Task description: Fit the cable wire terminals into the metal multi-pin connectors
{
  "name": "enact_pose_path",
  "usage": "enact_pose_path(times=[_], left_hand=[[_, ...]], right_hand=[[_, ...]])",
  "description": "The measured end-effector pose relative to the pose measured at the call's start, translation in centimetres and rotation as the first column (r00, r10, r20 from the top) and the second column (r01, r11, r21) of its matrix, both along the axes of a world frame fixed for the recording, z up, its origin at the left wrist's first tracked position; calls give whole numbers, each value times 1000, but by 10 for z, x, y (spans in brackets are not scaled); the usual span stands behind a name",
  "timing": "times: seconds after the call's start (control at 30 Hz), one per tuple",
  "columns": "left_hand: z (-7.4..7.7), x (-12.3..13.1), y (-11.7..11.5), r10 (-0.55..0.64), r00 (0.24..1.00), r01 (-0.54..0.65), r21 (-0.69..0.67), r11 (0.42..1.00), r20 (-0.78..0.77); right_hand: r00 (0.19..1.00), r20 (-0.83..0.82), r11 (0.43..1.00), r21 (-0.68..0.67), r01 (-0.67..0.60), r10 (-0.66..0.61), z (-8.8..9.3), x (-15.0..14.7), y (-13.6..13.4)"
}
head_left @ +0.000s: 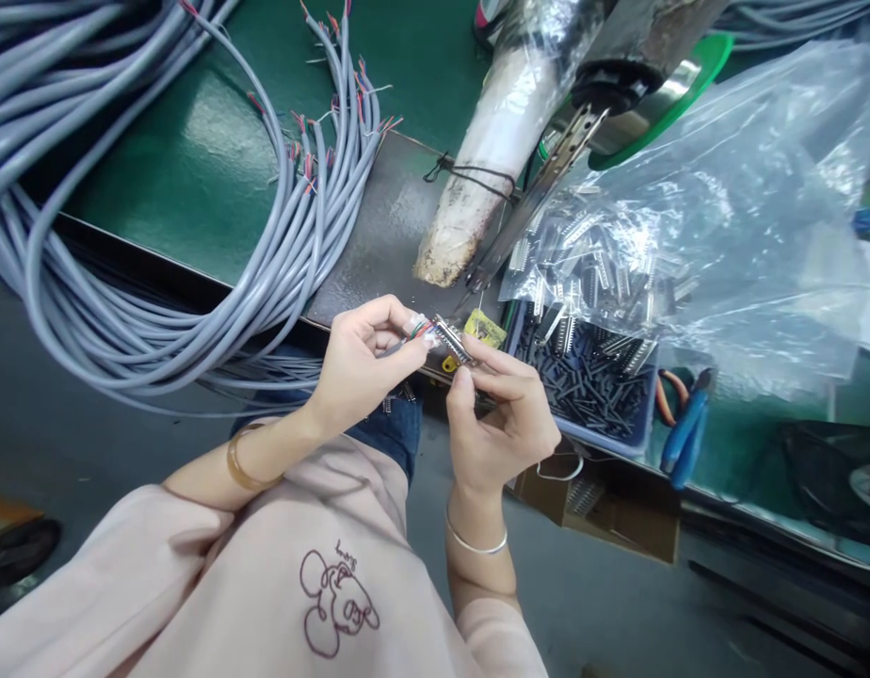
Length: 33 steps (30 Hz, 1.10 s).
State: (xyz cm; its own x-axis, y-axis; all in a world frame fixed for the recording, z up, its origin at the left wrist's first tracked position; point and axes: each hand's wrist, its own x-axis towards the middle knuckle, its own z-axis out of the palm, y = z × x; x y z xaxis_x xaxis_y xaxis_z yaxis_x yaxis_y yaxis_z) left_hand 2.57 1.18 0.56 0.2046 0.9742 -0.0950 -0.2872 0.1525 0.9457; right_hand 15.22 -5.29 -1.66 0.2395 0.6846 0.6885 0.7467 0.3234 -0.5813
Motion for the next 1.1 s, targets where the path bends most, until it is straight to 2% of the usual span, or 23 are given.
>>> enact_pose_path(times=[0.27, 0.57, 0.9, 1.1], left_hand=[[1, 3, 3, 15, 999, -12, 53, 999, -50], [6, 5, 5, 34, 997, -28, 82, 996, -74], [3, 4, 6, 23, 997, -17, 92, 996, -68], [5, 5, 5, 25, 996, -16, 106, 994, -87]], right_hand=[[999, 40, 999, 31, 17, -18, -2, 0, 3], [992, 120, 996, 80, 26, -35, 5, 2, 9], [997, 79, 997, 74, 6, -12, 4, 2, 10], [993, 118, 996, 89, 18, -28, 5, 3, 11]])
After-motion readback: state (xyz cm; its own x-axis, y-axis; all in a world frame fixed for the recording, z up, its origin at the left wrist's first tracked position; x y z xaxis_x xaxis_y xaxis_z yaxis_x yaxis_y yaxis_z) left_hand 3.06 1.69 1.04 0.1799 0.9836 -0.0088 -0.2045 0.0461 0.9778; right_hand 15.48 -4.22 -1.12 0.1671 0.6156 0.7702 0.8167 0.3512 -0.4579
